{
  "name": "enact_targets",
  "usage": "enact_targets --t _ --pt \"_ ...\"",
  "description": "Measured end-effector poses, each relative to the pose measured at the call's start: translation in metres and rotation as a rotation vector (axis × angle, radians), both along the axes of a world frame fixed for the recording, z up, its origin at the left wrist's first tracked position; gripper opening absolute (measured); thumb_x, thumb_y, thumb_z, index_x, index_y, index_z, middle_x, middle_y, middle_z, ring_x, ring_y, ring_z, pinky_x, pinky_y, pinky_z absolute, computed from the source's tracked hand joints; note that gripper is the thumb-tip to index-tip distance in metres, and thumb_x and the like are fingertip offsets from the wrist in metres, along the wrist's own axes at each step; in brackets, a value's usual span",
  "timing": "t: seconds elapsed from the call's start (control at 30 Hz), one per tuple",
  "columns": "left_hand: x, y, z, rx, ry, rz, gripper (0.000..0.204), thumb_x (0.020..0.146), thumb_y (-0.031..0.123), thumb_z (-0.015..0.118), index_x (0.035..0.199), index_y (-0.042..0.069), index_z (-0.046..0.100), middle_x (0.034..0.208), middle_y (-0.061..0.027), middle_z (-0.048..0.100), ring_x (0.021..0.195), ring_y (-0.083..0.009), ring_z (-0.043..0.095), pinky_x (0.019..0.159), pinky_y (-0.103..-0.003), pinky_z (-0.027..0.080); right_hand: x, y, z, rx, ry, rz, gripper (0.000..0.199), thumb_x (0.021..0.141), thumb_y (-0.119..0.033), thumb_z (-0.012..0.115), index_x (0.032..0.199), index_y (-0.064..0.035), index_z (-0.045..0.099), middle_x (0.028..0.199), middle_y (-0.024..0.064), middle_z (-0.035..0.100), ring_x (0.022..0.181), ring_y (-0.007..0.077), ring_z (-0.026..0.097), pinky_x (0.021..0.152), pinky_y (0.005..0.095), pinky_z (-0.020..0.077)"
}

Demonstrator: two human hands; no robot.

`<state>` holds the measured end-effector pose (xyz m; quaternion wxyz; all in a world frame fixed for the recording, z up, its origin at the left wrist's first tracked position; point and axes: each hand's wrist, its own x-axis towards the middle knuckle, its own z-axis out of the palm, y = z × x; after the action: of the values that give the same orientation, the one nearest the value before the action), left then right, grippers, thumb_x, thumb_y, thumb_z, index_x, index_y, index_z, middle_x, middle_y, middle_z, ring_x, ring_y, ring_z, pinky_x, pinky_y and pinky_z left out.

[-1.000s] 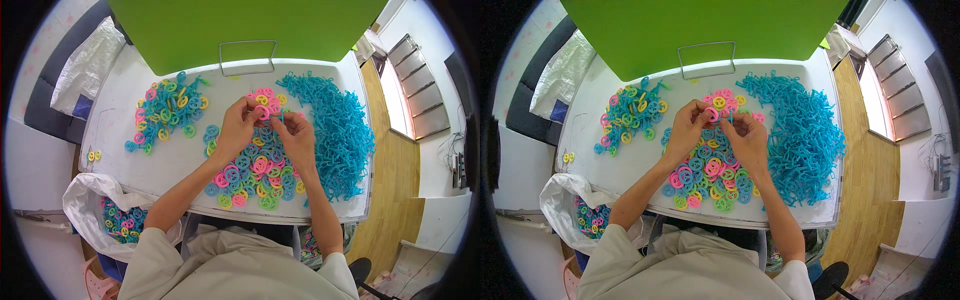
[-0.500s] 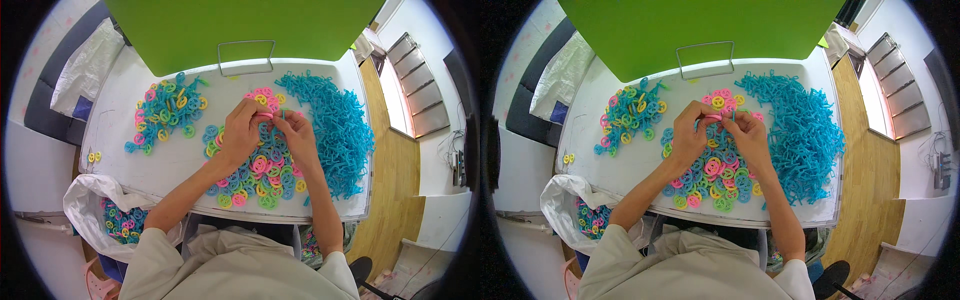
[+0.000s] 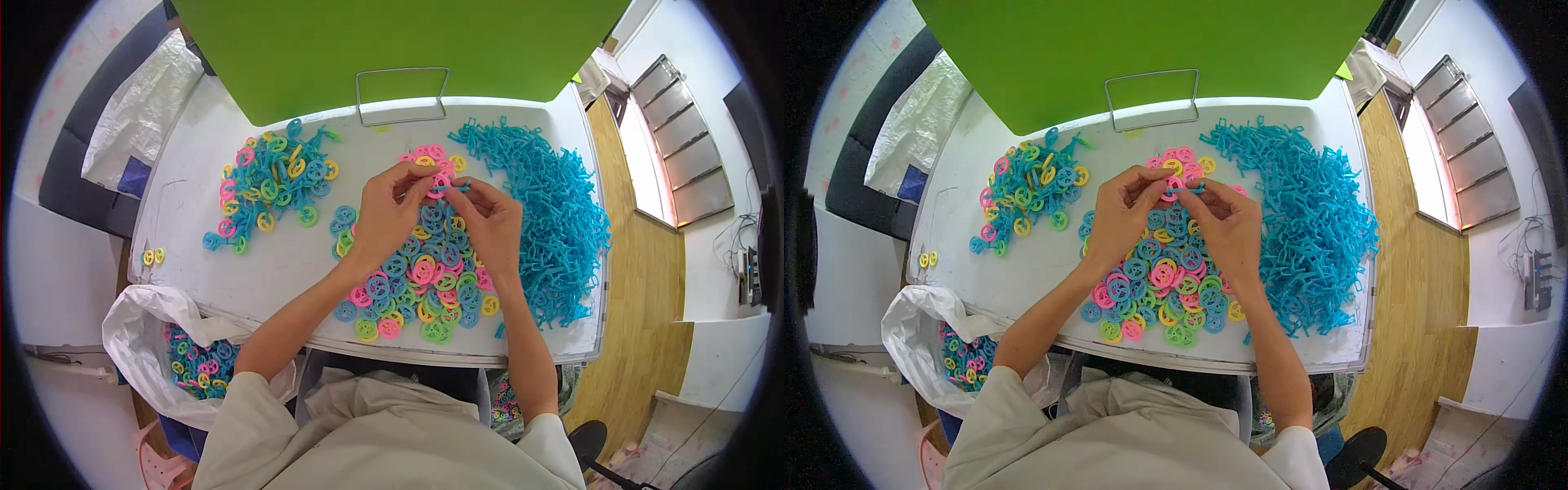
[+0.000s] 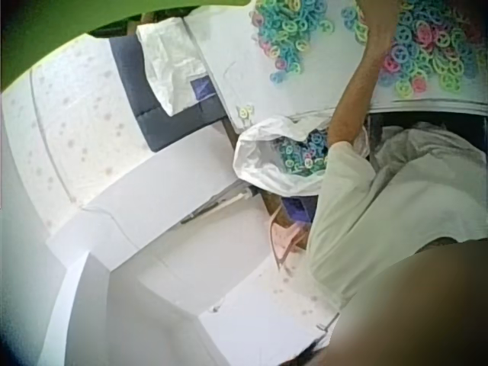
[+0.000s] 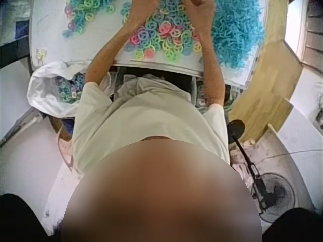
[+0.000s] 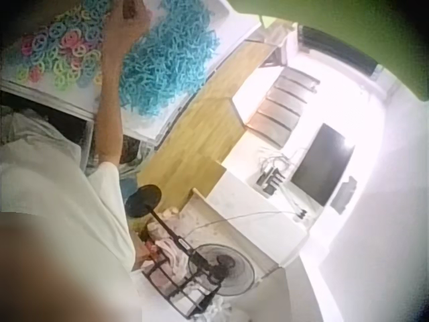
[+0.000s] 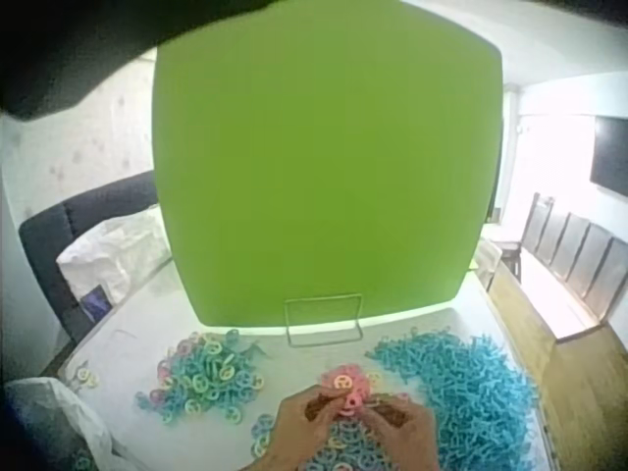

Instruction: Manually assembling and sorting small colorful plastic toy pieces at a workstation.

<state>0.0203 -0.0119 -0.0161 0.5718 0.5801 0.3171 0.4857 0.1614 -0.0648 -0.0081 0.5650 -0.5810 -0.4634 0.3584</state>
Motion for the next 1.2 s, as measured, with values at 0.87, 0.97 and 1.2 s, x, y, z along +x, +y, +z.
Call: enact_targets --t 0.87,0.97,1.2 --pt "-0.013 0.008 0.009 -0.242 -0.042 -0.059 0.019 0.095 0.012 0.053 0.109 0.000 0.058 0.106 -0.0085 0.063 0.094 -0.0140 0.062 0.079 -0.027 0.054 0.011 0.002 -0.005 0.032 0.136 0.242 0.029 0.085 0.002 0.064 0.114 -0.0003 0.063 0.089 0.0028 0.065 0.080 0.0067 0.059 0.069 0.0214 0.0503" --pt "-0.015 0.010 0.008 -0.452 0.000 -0.154 0.022 0.095 0.013 0.054 0.113 0.001 0.057 0.108 -0.0069 0.063 0.092 -0.0140 0.062 0.078 -0.026 0.054 0.014 0.000 -0.005 0.093 0.100 0.341 0.033 0.086 0.002 0.061 0.118 -0.0011 0.060 0.096 0.0042 0.063 0.087 0.0092 0.059 0.073 0.0240 0.0516" --pt "-0.014 0.015 -0.006 0.104 0.380 0.000 0.026 0.088 0.011 0.062 0.113 0.005 0.061 0.103 -0.0068 0.062 0.090 -0.0174 0.059 0.075 -0.032 0.051 0.013 0.004 -0.004 0.262 0.100 0.164 0.023 0.090 -0.001 0.057 0.113 0.0014 0.060 0.096 0.0072 0.065 0.091 0.0136 0.062 0.080 0.0263 0.0505"
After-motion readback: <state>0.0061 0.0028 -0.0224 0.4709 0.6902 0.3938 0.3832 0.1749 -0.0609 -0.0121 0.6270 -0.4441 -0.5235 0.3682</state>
